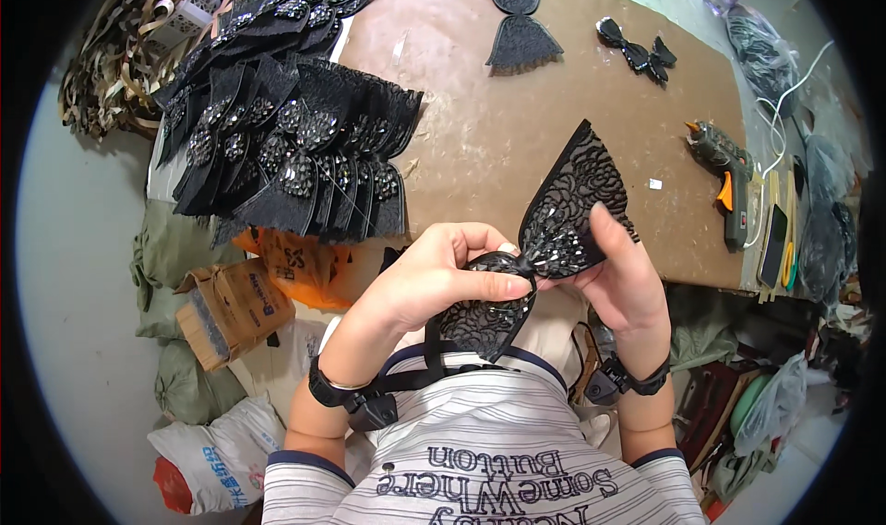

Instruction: The person assembles decorative black lace bows by hand. They use a hot glue gun to attach sequined fabric pieces to the center of the lace bows, then place the finished items on a table.

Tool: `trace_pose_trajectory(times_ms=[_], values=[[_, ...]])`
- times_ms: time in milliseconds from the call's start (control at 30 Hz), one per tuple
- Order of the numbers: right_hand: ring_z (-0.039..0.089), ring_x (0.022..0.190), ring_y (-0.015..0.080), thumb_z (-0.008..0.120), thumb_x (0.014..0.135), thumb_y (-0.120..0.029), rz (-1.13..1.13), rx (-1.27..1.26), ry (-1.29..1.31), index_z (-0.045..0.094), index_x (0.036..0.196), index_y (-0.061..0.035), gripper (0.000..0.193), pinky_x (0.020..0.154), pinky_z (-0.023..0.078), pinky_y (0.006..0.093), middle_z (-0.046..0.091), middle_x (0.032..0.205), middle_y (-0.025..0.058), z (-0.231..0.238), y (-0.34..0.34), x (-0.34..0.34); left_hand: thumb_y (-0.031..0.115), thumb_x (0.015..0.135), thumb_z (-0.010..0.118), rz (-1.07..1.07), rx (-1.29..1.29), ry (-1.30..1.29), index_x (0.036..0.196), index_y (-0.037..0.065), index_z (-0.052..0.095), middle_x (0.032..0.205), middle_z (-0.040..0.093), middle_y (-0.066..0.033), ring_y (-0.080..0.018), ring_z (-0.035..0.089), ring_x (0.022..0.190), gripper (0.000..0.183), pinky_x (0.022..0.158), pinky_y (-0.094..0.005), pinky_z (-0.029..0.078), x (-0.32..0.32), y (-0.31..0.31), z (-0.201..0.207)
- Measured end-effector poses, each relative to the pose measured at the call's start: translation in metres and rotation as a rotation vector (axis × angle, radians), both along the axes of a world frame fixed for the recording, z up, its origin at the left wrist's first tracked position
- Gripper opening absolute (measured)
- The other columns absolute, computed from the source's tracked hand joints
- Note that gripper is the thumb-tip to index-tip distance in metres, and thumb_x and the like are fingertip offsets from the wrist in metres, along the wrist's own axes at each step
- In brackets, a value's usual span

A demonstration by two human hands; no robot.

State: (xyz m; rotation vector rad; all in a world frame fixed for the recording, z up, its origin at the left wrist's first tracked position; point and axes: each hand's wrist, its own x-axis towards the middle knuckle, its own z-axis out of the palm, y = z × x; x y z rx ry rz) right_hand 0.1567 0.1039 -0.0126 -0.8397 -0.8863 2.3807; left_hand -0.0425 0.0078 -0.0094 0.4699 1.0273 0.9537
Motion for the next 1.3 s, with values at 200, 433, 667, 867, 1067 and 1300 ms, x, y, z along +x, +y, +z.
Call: trace_pose_trajectory(times_ms=[200, 433, 667, 867, 1067, 1300], values=[[0.067, 0.075, 0.0142, 0.071, 0.084, 0.002, 0.036, 0.177, -0.114, 0.066, 0.099, 0.0002, 0.016, 0.066, 0.056, 0.0267, 0.069, 0.089, 0.0079, 0.003, -0.006, 0.0, 0.006, 0.075, 0.085, -0.05, 0.106, 0.257, 0.1, 0.002, 0.062, 0.094, 0.068, -0.0005, -0.0068, 0.062, 0.088, 0.033, 0.079, -0.0224, 0.049, 0.006, -0.005, 0.006], [0.067, 0.075, 0.0153, 0.067, 0.088, -0.001, 0.016, 0.116, -0.091, 0.066, 0.1, 0.0011, 0.012, 0.066, 0.056, 0.0273, 0.07, 0.089, 0.0082, 0.007, -0.01, -0.001, 0.019, 0.101, 0.058, -0.054, 0.103, 0.063, 0.121, -0.005, 0.063, 0.109, 0.07, -0.007, -0.0108, 0.064, 0.099, 0.032, 0.088, -0.0259, 0.051, -0.013, -0.013, 0.014], [0.067, 0.074, 0.0155, 0.064, 0.092, -0.004, 0.035, 0.086, -0.109, 0.065, 0.099, 0.0009, 0.009, 0.064, 0.056, 0.0285, 0.069, 0.087, 0.0086, 0.006, -0.012, -0.003, 0.018, 0.097, 0.064, -0.128, 0.029, 0.09, 0.114, -0.006, 0.067, 0.101, 0.071, -0.0054, -0.0082, 0.064, 0.091, 0.029, 0.081, -0.0231, 0.052, -0.01, -0.012, 0.012], [0.066, 0.073, 0.015, 0.07, 0.086, -0.001, 0.021, 0.181, -0.137, 0.066, 0.097, -0.0004, 0.012, 0.064, 0.055, 0.0272, 0.068, 0.084, 0.0066, 0.009, -0.015, -0.005, 0.012, 0.092, 0.07, -0.096, 0.05, 0.101, 0.099, -0.003, 0.068, 0.091, 0.07, -0.0011, -0.0037, 0.061, 0.082, 0.016, 0.073, -0.0204, 0.049, 0.001, -0.009, 0.007], [0.064, 0.07, 0.0138, 0.074, 0.073, 0.01, -0.027, 0.142, -0.14, 0.067, 0.088, -0.0009, 0.02, 0.06, 0.051, 0.0266, 0.067, 0.08, 0.0051, 0.005, -0.018, -0.008, 0.009, 0.092, 0.069, -0.036, 0.209, 0.531, 0.092, -0.002, 0.063, 0.083, 0.064, 0.0019, -0.0026, 0.054, 0.081, 0.012, 0.071, -0.0215, 0.046, 0.019, -0.022, 0.007], [0.065, 0.071, 0.0144, 0.073, 0.069, 0.012, -0.108, 0.301, -0.193, 0.068, 0.091, 0.0015, 0.025, 0.066, 0.052, 0.0262, 0.069, 0.081, 0.0056, 0.013, -0.036, -0.016, 0.015, 0.088, 0.07, 0.076, 0.403, 0.862, 0.098, 0.001, 0.065, 0.083, 0.067, -0.0152, -0.0309, 0.065, 0.074, 0.018, 0.063, -0.0353, 0.049, 0.02, -0.041, 0.024]])
